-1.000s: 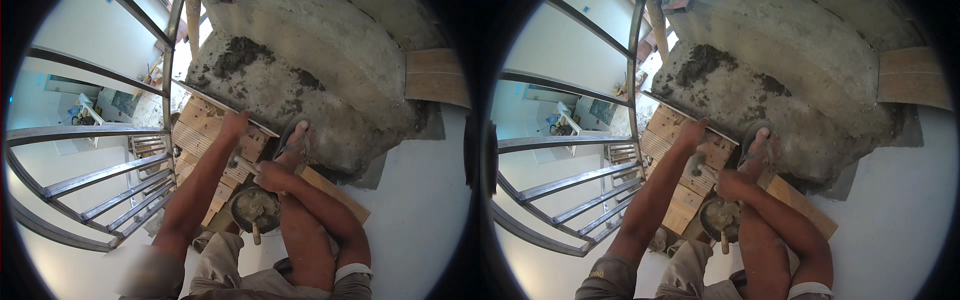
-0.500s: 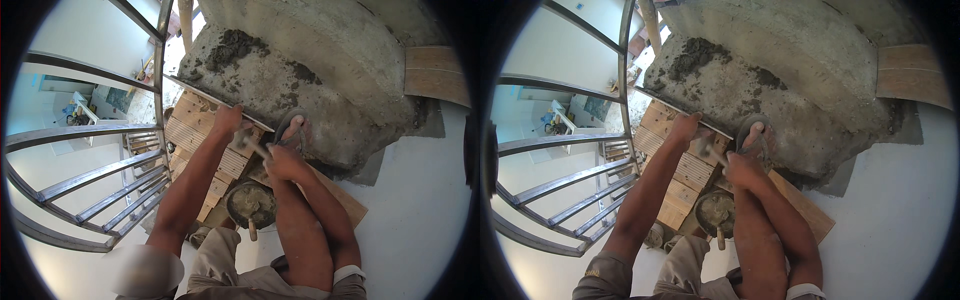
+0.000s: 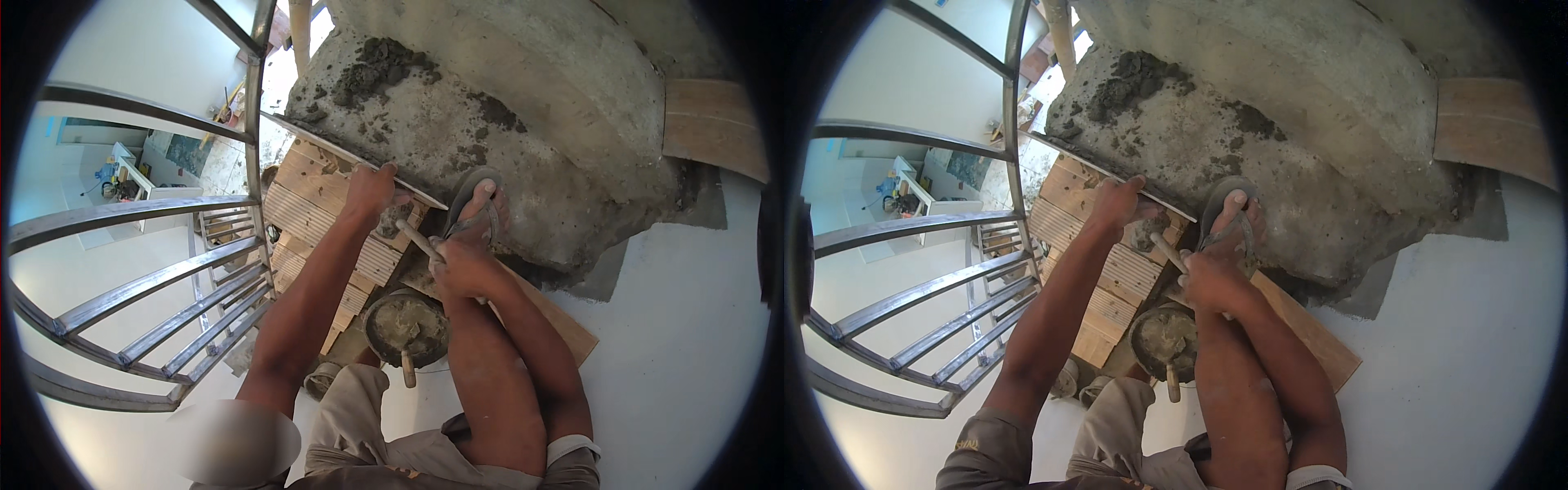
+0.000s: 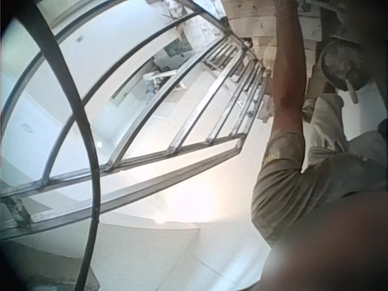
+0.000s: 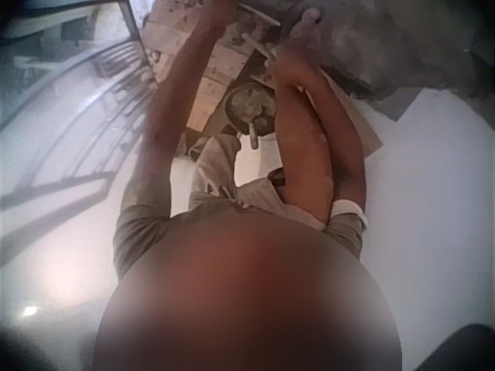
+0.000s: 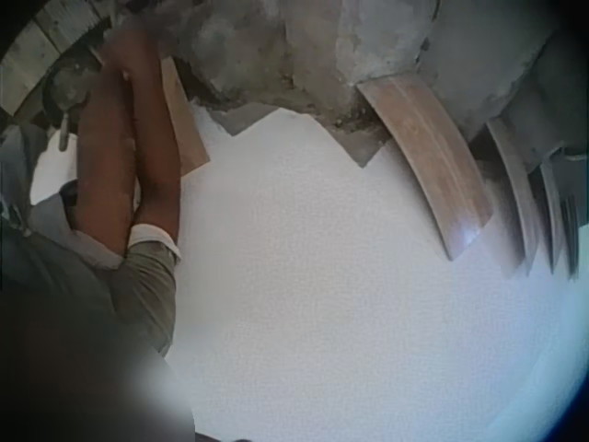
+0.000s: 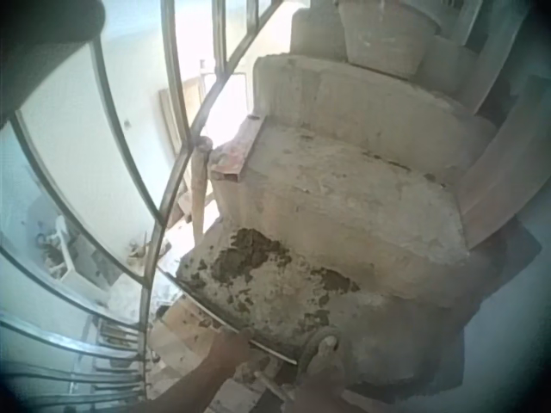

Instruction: Tiling a concrete staircase with wooden-pattern tiles using mortar, a trowel, a mallet, and a spirit level.

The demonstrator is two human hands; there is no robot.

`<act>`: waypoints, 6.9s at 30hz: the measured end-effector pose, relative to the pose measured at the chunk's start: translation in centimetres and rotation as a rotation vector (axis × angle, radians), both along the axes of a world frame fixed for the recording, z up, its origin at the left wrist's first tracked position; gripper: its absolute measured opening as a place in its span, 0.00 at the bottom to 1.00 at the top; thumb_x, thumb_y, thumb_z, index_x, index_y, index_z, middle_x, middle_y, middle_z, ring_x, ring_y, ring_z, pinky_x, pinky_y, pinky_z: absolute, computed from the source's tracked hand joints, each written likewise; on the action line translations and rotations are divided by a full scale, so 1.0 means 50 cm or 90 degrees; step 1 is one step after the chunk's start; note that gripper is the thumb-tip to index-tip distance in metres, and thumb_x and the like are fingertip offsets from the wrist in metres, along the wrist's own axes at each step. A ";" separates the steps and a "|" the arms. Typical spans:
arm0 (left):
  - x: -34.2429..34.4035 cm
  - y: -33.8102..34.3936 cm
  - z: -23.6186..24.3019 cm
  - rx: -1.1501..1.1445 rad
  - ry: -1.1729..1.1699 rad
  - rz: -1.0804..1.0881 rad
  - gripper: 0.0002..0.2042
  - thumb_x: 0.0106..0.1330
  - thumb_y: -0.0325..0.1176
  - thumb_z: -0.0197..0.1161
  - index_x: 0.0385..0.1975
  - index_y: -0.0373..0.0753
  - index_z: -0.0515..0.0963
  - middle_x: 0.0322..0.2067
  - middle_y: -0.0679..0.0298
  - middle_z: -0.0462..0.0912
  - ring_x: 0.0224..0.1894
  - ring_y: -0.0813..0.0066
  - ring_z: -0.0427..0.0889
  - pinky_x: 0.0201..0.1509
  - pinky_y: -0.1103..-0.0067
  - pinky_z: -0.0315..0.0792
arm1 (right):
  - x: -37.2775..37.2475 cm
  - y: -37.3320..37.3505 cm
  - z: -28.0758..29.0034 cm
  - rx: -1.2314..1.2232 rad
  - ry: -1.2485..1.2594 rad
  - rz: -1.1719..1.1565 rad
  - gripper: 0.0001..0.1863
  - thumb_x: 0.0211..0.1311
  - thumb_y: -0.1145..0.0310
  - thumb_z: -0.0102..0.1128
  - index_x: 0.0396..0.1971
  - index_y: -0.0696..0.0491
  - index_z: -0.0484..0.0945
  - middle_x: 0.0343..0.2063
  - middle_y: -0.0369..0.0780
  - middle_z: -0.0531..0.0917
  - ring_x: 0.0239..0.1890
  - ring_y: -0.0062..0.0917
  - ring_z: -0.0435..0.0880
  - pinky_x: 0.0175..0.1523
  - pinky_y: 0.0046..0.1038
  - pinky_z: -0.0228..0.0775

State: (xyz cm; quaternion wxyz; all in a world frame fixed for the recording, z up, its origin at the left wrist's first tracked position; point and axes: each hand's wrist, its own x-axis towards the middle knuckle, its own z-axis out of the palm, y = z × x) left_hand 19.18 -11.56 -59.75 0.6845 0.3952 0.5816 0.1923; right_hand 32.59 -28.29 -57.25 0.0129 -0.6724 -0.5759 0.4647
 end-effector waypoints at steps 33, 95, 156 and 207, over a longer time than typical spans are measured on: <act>-0.113 0.121 -0.196 0.321 0.265 -0.341 0.16 0.55 0.35 0.69 0.34 0.27 0.77 0.33 0.38 0.80 0.39 0.42 0.82 0.45 0.63 0.78 | -0.084 0.071 -0.147 0.009 0.214 -0.028 0.25 0.56 0.58 0.63 0.42 0.66 0.77 0.30 0.52 0.81 0.34 0.36 0.82 0.42 0.40 0.71; -0.062 0.111 -0.073 -0.096 0.026 0.030 0.16 0.67 0.32 0.51 0.36 0.19 0.73 0.34 0.46 0.82 0.28 0.52 0.87 0.22 0.67 0.78 | -0.051 0.086 -0.142 0.015 0.225 -0.077 0.24 0.58 0.59 0.63 0.43 0.67 0.76 0.29 0.44 0.83 0.32 0.26 0.80 0.41 0.32 0.73; -0.062 0.091 -0.035 0.351 0.374 -0.444 0.15 0.60 0.35 0.62 0.37 0.26 0.78 0.37 0.40 0.81 0.40 0.42 0.83 0.45 0.62 0.78 | -0.083 0.129 -0.091 -0.043 0.237 0.075 0.29 0.55 0.58 0.62 0.47 0.70 0.75 0.42 0.57 0.82 0.47 0.42 0.83 0.54 0.35 0.71; -0.099 0.169 -0.209 0.553 0.251 -0.556 0.25 0.34 0.52 0.79 0.30 0.42 0.85 0.30 0.57 0.86 0.38 0.53 0.85 0.43 0.69 0.78 | -0.104 0.100 0.018 -0.092 0.029 0.275 0.28 0.60 0.51 0.61 0.42 0.65 0.77 0.34 0.56 0.83 0.36 0.47 0.84 0.42 0.41 0.73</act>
